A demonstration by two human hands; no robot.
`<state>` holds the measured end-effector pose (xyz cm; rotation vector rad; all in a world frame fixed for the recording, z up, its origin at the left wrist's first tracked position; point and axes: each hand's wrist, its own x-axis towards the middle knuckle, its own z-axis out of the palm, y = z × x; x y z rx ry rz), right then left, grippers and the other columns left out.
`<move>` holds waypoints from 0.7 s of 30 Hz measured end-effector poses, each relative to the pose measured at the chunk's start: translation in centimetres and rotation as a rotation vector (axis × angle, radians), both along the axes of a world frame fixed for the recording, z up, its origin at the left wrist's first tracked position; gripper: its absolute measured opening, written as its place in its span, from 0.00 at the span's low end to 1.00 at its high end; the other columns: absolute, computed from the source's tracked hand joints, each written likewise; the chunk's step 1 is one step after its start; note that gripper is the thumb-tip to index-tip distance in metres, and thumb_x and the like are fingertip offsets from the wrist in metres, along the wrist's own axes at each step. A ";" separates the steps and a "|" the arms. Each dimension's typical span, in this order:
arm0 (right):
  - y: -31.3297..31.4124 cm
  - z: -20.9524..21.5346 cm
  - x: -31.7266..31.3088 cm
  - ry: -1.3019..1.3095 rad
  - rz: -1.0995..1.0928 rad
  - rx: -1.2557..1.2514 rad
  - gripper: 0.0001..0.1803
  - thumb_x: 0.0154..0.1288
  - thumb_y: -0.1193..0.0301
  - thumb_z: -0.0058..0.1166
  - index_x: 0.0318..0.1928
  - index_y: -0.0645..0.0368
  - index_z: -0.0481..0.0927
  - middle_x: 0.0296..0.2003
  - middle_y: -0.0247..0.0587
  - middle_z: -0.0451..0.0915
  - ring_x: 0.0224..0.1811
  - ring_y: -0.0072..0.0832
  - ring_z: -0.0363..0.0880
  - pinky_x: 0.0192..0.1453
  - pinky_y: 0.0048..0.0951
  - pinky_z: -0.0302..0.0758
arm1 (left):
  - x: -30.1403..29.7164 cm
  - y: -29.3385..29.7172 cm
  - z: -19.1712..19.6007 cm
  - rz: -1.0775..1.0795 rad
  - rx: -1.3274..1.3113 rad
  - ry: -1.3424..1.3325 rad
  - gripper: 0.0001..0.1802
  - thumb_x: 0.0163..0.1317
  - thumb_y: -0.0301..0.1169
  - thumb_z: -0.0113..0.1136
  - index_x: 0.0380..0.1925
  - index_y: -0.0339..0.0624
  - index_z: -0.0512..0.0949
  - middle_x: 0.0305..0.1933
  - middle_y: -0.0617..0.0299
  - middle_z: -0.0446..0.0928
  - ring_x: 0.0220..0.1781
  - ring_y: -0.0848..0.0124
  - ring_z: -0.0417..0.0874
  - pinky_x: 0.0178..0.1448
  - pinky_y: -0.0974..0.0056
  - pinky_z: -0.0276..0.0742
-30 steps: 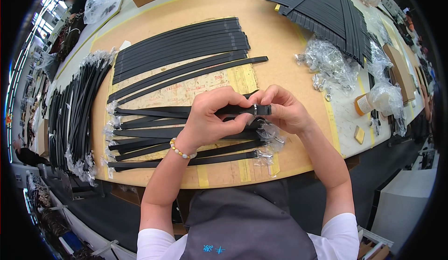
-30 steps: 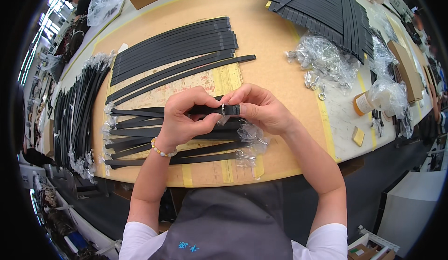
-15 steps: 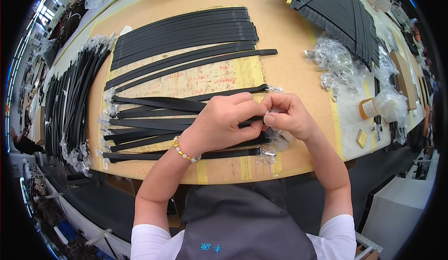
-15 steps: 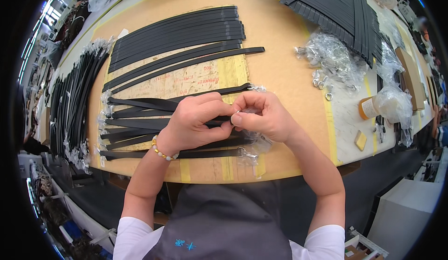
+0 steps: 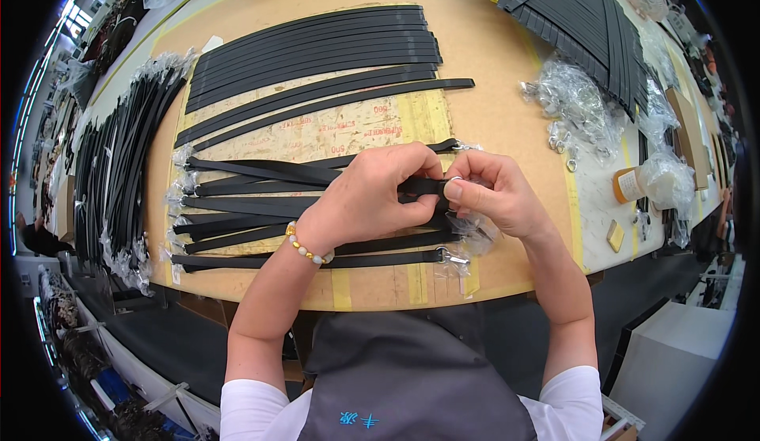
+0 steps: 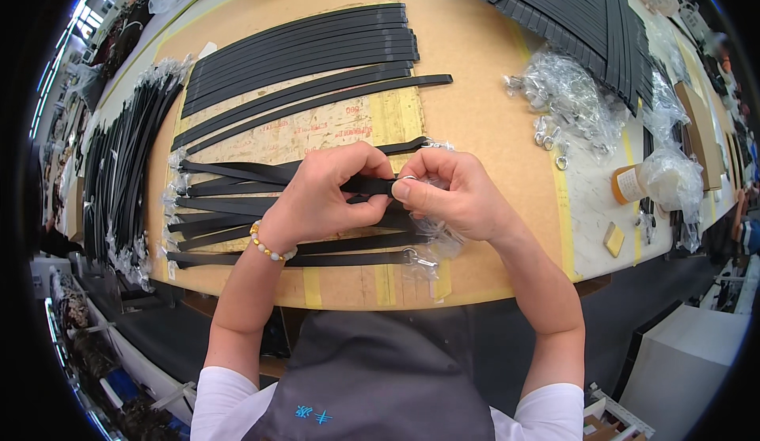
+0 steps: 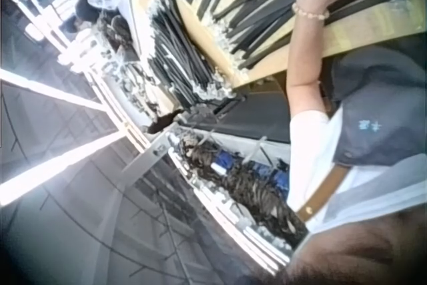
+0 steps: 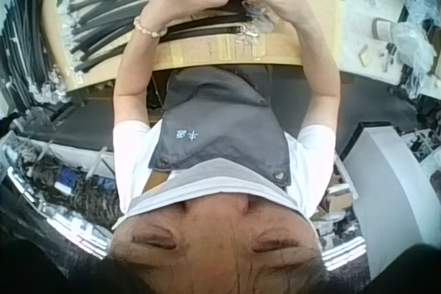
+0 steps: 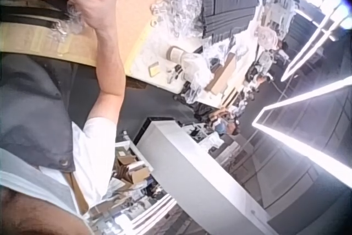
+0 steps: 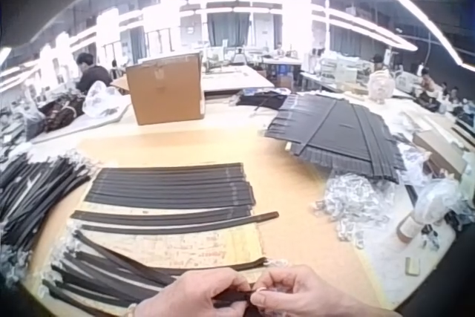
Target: Attach metal rings and hardware to thin leather straps by sliding them through pre-cut loops.
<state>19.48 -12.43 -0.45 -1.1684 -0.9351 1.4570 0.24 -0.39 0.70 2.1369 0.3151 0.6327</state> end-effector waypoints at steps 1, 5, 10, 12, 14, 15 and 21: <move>0.0 0.0 0.0 0.004 0.005 0.002 0.12 0.70 0.66 0.66 0.41 0.62 0.80 0.31 0.26 0.80 0.31 0.11 0.76 0.35 0.16 0.73 | 0.0 0.0 0.0 0.001 0.000 0.000 0.13 0.51 0.24 0.72 0.37 0.37 0.80 0.33 0.62 0.83 0.34 0.76 0.84 0.36 0.71 0.83; 0.0 -0.4 0.0 -0.004 0.007 0.018 0.12 0.71 0.65 0.65 0.41 0.62 0.80 0.31 0.27 0.80 0.30 0.11 0.75 0.34 0.16 0.72 | 0.0 0.0 -0.2 0.005 -0.050 0.021 0.13 0.51 0.23 0.71 0.37 0.36 0.80 0.32 0.63 0.83 0.34 0.78 0.83 0.36 0.72 0.82; 0.1 -0.4 -0.1 -0.016 0.003 0.033 0.12 0.71 0.66 0.65 0.40 0.62 0.79 0.29 0.27 0.79 0.29 0.10 0.74 0.32 0.17 0.70 | 0.1 -0.1 -0.2 0.009 -0.053 0.013 0.12 0.51 0.23 0.71 0.37 0.36 0.80 0.31 0.63 0.82 0.33 0.78 0.83 0.36 0.72 0.82; 0.1 -0.4 -0.1 -0.023 0.004 0.036 0.12 0.71 0.66 0.65 0.40 0.62 0.79 0.29 0.26 0.79 0.29 0.10 0.73 0.32 0.17 0.70 | 0.1 -0.1 -0.2 0.009 -0.049 0.015 0.12 0.51 0.23 0.71 0.36 0.36 0.80 0.31 0.63 0.82 0.33 0.78 0.83 0.36 0.72 0.82; 0.1 -0.3 -0.1 -0.030 0.004 0.039 0.12 0.71 0.66 0.65 0.40 0.62 0.79 0.29 0.26 0.79 0.29 0.10 0.73 0.32 0.17 0.69 | 0.1 -0.1 -0.3 0.010 -0.024 0.008 0.12 0.51 0.23 0.71 0.36 0.36 0.80 0.31 0.63 0.82 0.32 0.78 0.83 0.36 0.72 0.82; 0.1 -0.2 -0.2 -0.045 0.000 0.040 0.12 0.71 0.66 0.65 0.39 0.62 0.79 0.29 0.26 0.78 0.29 0.10 0.73 0.32 0.17 0.69 | 0.1 -0.1 -0.3 0.010 0.001 0.001 0.12 0.51 0.23 0.71 0.36 0.36 0.80 0.31 0.63 0.82 0.32 0.78 0.83 0.36 0.72 0.82; 0.1 -0.1 -0.4 -0.092 -0.018 0.036 0.11 0.71 0.68 0.65 0.38 0.62 0.79 0.28 0.25 0.78 0.29 0.10 0.72 0.32 0.17 0.68 | 0.2 -0.1 -0.6 0.005 0.015 0.002 0.12 0.51 0.23 0.71 0.36 0.37 0.80 0.31 0.60 0.83 0.32 0.74 0.85 0.37 0.70 0.83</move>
